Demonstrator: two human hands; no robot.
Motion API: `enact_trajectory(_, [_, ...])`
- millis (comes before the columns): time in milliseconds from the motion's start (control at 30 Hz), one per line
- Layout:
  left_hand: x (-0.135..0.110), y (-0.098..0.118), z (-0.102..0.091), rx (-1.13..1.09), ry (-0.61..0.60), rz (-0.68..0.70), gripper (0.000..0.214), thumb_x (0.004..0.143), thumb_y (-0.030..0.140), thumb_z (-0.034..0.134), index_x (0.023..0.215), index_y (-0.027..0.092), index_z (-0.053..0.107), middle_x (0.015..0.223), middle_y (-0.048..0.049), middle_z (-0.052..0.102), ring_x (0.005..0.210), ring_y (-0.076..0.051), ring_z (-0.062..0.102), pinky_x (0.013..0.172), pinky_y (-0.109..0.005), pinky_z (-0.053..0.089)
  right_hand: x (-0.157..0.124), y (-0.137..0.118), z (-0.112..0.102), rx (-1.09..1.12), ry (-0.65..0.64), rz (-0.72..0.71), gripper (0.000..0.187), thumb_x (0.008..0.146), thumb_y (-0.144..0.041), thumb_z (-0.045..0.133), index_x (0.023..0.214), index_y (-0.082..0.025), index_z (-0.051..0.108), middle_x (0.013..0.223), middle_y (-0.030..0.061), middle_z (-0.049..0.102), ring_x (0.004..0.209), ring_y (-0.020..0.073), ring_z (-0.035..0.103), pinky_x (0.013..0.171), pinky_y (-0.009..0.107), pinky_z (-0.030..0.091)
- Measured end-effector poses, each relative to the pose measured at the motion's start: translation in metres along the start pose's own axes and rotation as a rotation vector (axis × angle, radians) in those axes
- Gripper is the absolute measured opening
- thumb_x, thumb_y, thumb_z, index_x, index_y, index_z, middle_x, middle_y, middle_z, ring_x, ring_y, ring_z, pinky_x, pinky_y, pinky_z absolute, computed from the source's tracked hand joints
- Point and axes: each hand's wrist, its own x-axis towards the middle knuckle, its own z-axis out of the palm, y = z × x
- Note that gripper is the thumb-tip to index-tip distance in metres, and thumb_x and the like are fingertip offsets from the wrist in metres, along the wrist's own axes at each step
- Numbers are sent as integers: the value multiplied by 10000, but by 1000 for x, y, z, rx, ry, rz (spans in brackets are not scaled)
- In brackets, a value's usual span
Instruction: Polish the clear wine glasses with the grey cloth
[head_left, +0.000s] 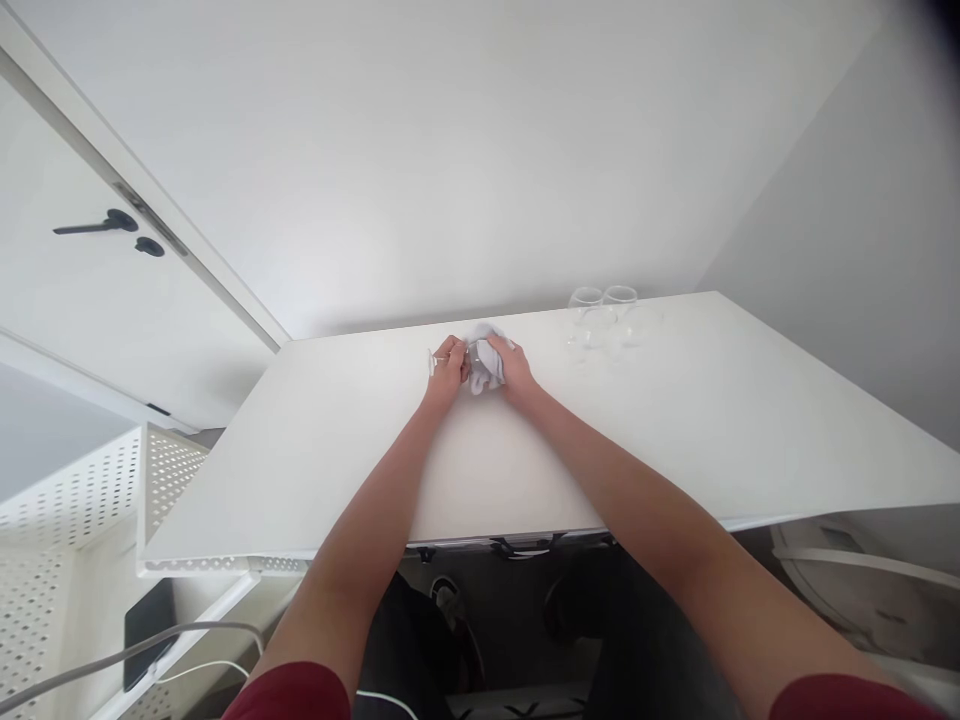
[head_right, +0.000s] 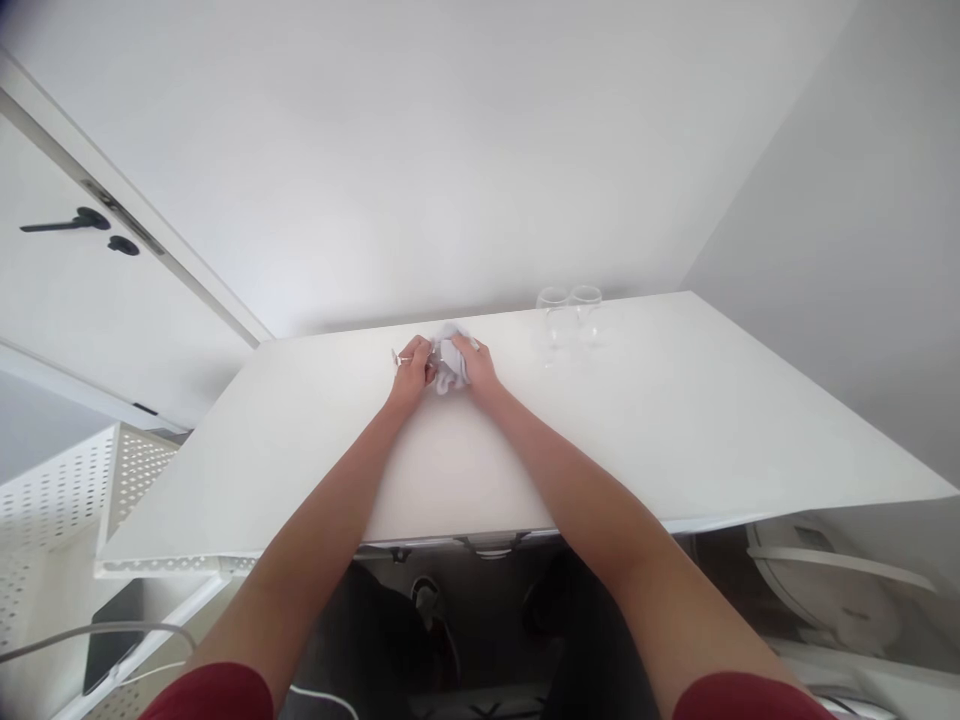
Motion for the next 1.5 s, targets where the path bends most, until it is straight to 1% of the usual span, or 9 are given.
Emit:
enact_trajectory(167, [1, 1, 3, -89, 147, 47, 396, 998, 542, 566, 791, 225, 450, 667, 28, 462, 548, -100, 398, 530, -224, 417, -10, 5, 17, 203, -135, -21, 576, 854, -786, 631, 1050, -246, 661, 863, 51, 728, 853, 233, 705, 598, 324, 566])
enact_trajectory(300, [0, -1, 5, -87, 177, 27, 472, 984, 655, 518, 807, 222, 455, 765, 11, 491, 623, -110, 448, 566, -227, 442, -21, 5, 23, 186, -211, -70, 632, 782, -773, 741, 1136, -254, 665, 949, 48, 753, 961, 245, 697, 682, 335, 575])
enact_trajectory(733, [3, -22, 8, -56, 16, -32, 477, 1002, 683, 490, 1100, 235, 620, 1004, -71, 640, 892, -200, 639, 714, -309, 521, -25, 1, 23, 174, -180, -120, 534, 651, -526, 941, 1029, -228, 710, 983, 68, 779, 957, 251, 730, 749, 349, 601])
enact_trajectory(833, [4, -25, 9, 51, -101, -13, 455, 918, 612, 688, 1145, 220, 638, 1041, -79, 623, 808, -175, 602, 636, -289, 482, -18, -4, 18, 228, -100, -178, 476, 697, -515, 907, 997, -213, 694, 958, 62, 773, 946, 243, 738, 775, 348, 608])
enact_trajectory(933, [4, -25, 11, 131, -148, 13, 459, 785, 401, 867, 1121, 211, 619, 980, -42, 594, 720, -125, 514, 634, -267, 452, -6, -8, 7, 248, -19, -229, 466, 760, -560, 839, 1023, -214, 671, 974, 57, 765, 975, 241, 737, 781, 345, 609])
enact_trajectory(1067, [6, -24, 6, 93, -69, 1, 354, 754, 181, 738, 1052, 239, 557, 950, -2, 528, 675, -103, 442, 557, -230, 351, 7, -11, -6, 320, 73, -311, 458, 752, -541, 850, 1012, -232, 634, 1002, 25, 744, 1002, 196, 718, 853, 324, 598])
enact_trajectory(1167, [7, -23, -1, 52, 63, 14, 354, 689, 109, 616, 1004, 248, 531, 1026, -8, 508, 653, -96, 415, 525, -232, 294, 11, -14, -11, 312, 73, -271, 480, 768, -612, 828, 985, -236, 621, 944, 34, 732, 917, 205, 709, 786, 345, 603])
enact_trajectory(1333, [6, -19, -4, 16, 150, 4, 350, 619, 92, 567, 934, 239, 531, 1065, -14, 513, 637, -92, 396, 526, -249, 285, 6, -15, -6, 213, -13, -190, 511, 764, -667, 814, 962, -231, 634, 882, 31, 720, 754, 184, 668, 657, 330, 568])
enact_trajectory(1500, [7, -15, 0, -53, 146, -43, 253, 680, 148, 588, 908, 242, 535, 858, 13, 484, 607, -98, 390, 519, -236, 292, 2, -8, -5, 78, -143, -91, 481, 723, -602, 875, 887, -205, 658, 711, 9, 678, 621, 169, 633, 603, 319, 543])
